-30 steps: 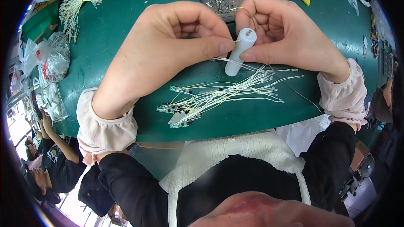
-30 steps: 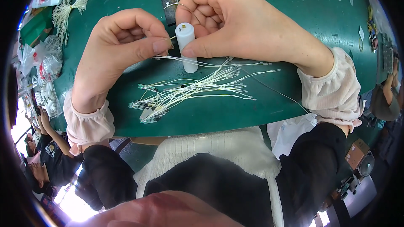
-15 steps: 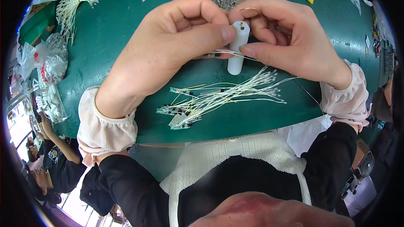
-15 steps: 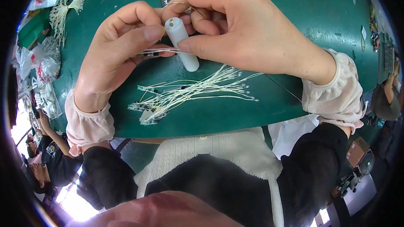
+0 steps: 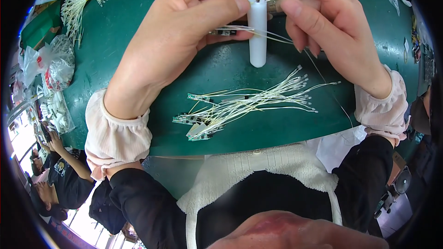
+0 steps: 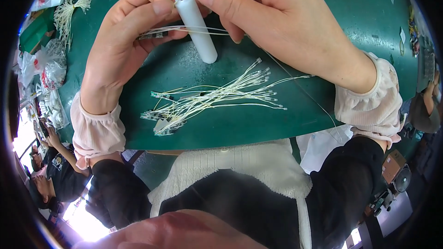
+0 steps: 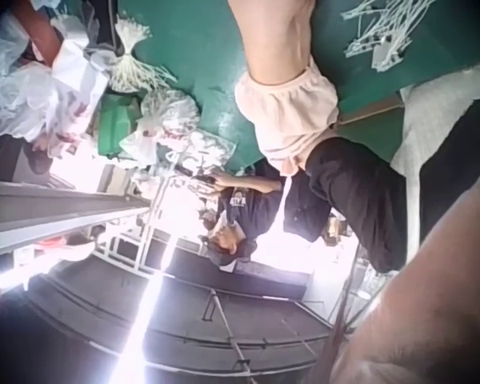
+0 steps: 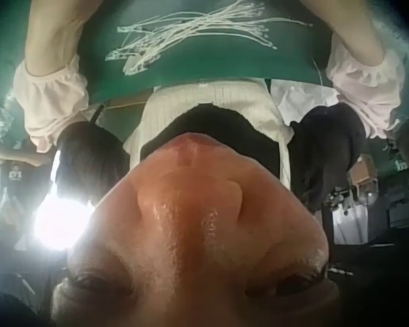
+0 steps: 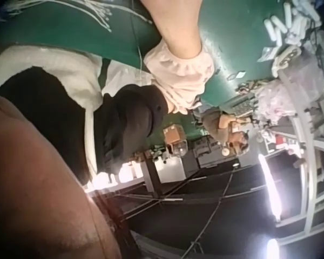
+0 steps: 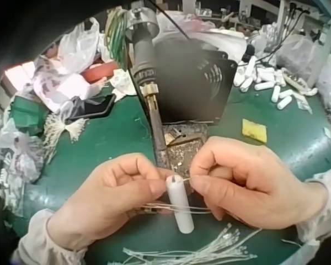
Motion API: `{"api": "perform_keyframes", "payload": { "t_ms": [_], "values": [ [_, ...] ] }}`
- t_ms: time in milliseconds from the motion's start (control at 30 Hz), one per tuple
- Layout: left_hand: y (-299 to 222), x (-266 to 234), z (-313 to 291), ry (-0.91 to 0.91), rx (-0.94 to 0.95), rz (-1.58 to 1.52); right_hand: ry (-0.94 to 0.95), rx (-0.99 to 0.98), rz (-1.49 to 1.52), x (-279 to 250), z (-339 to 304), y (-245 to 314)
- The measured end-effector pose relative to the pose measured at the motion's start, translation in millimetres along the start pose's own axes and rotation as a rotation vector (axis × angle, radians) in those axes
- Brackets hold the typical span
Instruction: Threading and securing wires through small plastic components on an assembly line.
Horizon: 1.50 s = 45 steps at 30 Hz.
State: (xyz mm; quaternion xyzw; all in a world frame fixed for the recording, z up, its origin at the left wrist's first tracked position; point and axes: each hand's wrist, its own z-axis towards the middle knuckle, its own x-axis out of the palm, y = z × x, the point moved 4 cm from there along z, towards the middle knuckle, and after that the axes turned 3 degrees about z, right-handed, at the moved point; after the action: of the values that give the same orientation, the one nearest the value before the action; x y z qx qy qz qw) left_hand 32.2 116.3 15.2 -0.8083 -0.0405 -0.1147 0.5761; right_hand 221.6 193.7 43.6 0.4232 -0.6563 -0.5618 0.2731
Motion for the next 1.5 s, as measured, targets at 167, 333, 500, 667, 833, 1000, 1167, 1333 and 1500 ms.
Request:
{"api": "perform_keyframes", "payload": {
  "t_ms": [167, 333, 500, 667, 833, 1000, 1167, 1333, 1500],
  "values": [
    [3.0, -4.2, 30.0, 0.736, 0.910, -0.168, -0.039, -0.093, 0.037, 3.4, 4.9, -0.4],
    [-2.9, -1.4, 4.9, -0.053, -0.082, -0.289, -0.064, -0.154, -0.012, 3.1, 11.7, -4.4],
    [-5.1, -0.9, 5.3, -0.118, -0.097, -0.255, -0.104, -0.156, 0.041, 3.6, 14.6, -4.3],
    [-4.7, -5.7, 5.3, -0.091, -0.091, -0.263, -0.078, -0.176, 0.085, 3.6, 16.8, -4.0],
    [-3.4, -6.3, 5.3, -0.054, -0.081, -0.267, -0.097, -0.298, 0.093, 6.4, 18.2, -8.6],
    [-2.8, -8.5, 3.7, -0.030, -0.072, -0.274, -0.119, -0.309, 0.081, 6.7, 20.2, -7.0],
    [-2.5, -8.4, 5.3, 0.000, -0.058, -0.278, -0.115, -0.299, 0.030, 3.3, 17.5, -11.0],
    [-6.5, -6.5, 0.9, 0.032, -0.037, -0.279, -0.143, -0.146, 0.233, 9.3, 7.9, 9.0],
    [-2.6, -3.1, -0.8, 0.075, -0.026, -0.285, -0.053, 0.022, 0.082, 7.8, 7.8, 1.7]
  ]
}}
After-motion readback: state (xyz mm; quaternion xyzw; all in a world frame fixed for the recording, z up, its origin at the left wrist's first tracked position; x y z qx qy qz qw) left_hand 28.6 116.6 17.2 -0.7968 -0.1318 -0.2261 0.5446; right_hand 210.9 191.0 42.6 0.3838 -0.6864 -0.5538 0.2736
